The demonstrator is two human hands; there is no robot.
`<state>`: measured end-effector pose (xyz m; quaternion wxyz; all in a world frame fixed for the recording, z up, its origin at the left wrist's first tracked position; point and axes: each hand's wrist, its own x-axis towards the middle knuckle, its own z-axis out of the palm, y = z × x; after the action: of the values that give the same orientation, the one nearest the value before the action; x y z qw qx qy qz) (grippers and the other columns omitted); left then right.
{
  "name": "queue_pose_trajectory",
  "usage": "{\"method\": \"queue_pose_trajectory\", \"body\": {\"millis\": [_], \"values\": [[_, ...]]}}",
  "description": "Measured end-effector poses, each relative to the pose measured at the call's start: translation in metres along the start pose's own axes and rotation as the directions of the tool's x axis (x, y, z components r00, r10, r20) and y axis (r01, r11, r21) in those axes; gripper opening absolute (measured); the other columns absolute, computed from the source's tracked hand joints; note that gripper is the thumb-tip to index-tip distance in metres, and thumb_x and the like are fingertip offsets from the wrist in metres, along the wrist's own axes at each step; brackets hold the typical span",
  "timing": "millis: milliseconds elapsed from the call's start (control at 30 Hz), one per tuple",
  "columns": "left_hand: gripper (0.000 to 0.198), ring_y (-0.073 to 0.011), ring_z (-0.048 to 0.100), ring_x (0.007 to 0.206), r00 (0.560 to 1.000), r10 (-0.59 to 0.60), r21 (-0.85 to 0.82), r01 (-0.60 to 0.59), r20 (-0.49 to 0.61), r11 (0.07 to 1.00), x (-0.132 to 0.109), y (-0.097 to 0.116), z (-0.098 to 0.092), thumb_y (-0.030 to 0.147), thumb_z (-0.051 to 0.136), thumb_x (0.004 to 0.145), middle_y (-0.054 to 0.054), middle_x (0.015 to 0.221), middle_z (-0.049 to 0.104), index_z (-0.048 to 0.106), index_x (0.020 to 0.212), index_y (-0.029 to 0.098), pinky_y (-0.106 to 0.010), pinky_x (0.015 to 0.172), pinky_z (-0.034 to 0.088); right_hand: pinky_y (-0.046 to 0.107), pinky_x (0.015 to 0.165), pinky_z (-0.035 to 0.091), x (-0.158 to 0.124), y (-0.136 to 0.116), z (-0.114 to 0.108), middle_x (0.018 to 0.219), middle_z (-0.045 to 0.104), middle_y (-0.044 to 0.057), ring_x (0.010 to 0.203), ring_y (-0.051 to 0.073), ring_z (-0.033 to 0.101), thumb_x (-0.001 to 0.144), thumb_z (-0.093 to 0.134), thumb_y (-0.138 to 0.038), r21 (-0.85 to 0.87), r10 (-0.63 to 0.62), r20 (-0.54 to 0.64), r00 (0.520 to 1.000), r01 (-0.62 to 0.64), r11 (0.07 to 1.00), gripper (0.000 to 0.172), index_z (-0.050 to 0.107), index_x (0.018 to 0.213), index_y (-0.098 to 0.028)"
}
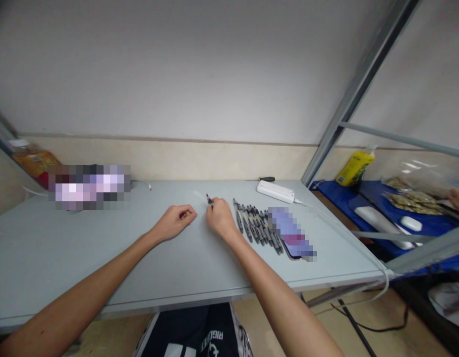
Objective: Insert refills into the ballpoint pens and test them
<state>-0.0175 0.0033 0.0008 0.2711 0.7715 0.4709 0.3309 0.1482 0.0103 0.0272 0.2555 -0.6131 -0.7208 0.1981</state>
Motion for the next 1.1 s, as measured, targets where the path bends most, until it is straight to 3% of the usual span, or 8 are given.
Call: {"method": "queue_pose_trajectory", "body": {"millis": [167, 333, 500, 700, 900, 1100], "values": [[0.027, -0.0088, 0.045, 0.052, 1.0, 0.022, 0.009, -0.022, 0.005, 1.0, 0.0, -0.002, 0.0, 0.035, 0.046, 0.082, 0.003, 0.055, 0.052, 0.059, 0.07, 0.014, -0.02, 0.051, 0.034, 0.031, 0.08, 0.038, -0.009, 0.01, -0.004, 0.099, 0.063, 0.015, 0.097, 0.023, 0.054, 0.084, 0.042, -0.018, -0.404, -0.028, -0.055, 0.998, 0.003, 0.915, 0.027, 0.063, 0.099, -0.012], [0.026, -0.0086, 0.044, 0.051, 0.999, 0.031, 0.021, -0.031, 0.006, 0.999, 0.0, -0.002, 0.001, 0.034, 0.046, 0.081, 0.003, 0.054, 0.051, 0.058, 0.069, 0.015, -0.02, 0.051, 0.033, 0.043, 0.082, 0.034, -0.016, 0.016, -0.011, 0.111, 0.056, 0.019, 0.107, 0.031, 0.042, 0.086, 0.038, -0.022, -0.604, -0.007, -0.105, 0.994, -0.058, 0.795, 0.031, 0.064, 0.1, -0.014], [0.026, -0.0086, 0.043, 0.051, 0.999, 0.038, 0.037, -0.038, 0.005, 0.999, 0.0, -0.003, 0.002, 0.033, 0.046, 0.081, 0.003, 0.053, 0.051, 0.059, 0.069, 0.015, -0.02, 0.051, 0.032, 0.046, 0.083, 0.031, -0.025, 0.022, -0.014, 0.117, 0.05, 0.019, 0.108, 0.031, 0.038, 0.085, 0.039, -0.025, -0.644, 0.0, -0.155, 0.988, -0.101, 0.758, 0.033, 0.06, 0.108, -0.015], [0.027, -0.0085, 0.044, 0.051, 1.0, 0.027, 0.036, -0.027, 0.016, 0.999, 0.0, -0.004, 0.002, 0.034, 0.046, 0.082, 0.003, 0.054, 0.051, 0.059, 0.07, 0.014, -0.02, 0.051, 0.032, 0.05, 0.083, 0.03, -0.037, 0.029, -0.012, 0.118, 0.047, 0.019, 0.109, 0.033, 0.037, 0.083, 0.043, -0.037, -0.611, 0.059, -0.204, 0.977, -0.175, 0.772, 0.047, 0.045, 0.126, -0.016], [0.026, -0.0079, 0.042, 0.05, 1.0, 0.013, 0.019, -0.013, 0.008, 1.0, 0.0, -0.001, 0.002, 0.034, 0.047, 0.081, 0.004, 0.053, 0.049, 0.057, 0.067, 0.015, -0.02, 0.05, 0.032, 0.048, 0.082, 0.033, -0.042, 0.034, -0.008, 0.12, 0.045, 0.018, 0.11, 0.032, 0.037, 0.086, 0.037, -0.033, -0.592, 0.099, -0.178, 0.979, -0.187, 0.784, 0.041, 0.047, 0.123, -0.019], [0.026, -0.0083, 0.043, 0.051, 1.0, 0.02, 0.022, -0.02, 0.014, 1.0, 0.0, -0.002, 0.002, 0.034, 0.046, 0.081, 0.003, 0.053, 0.051, 0.058, 0.068, 0.015, -0.02, 0.05, 0.033, 0.053, 0.085, 0.031, -0.042, 0.034, -0.012, 0.122, 0.044, 0.017, 0.113, 0.032, 0.034, 0.085, 0.038, -0.037, -0.602, 0.115, -0.182, 0.977, -0.203, 0.772, 0.045, 0.042, 0.127, -0.021]]}}
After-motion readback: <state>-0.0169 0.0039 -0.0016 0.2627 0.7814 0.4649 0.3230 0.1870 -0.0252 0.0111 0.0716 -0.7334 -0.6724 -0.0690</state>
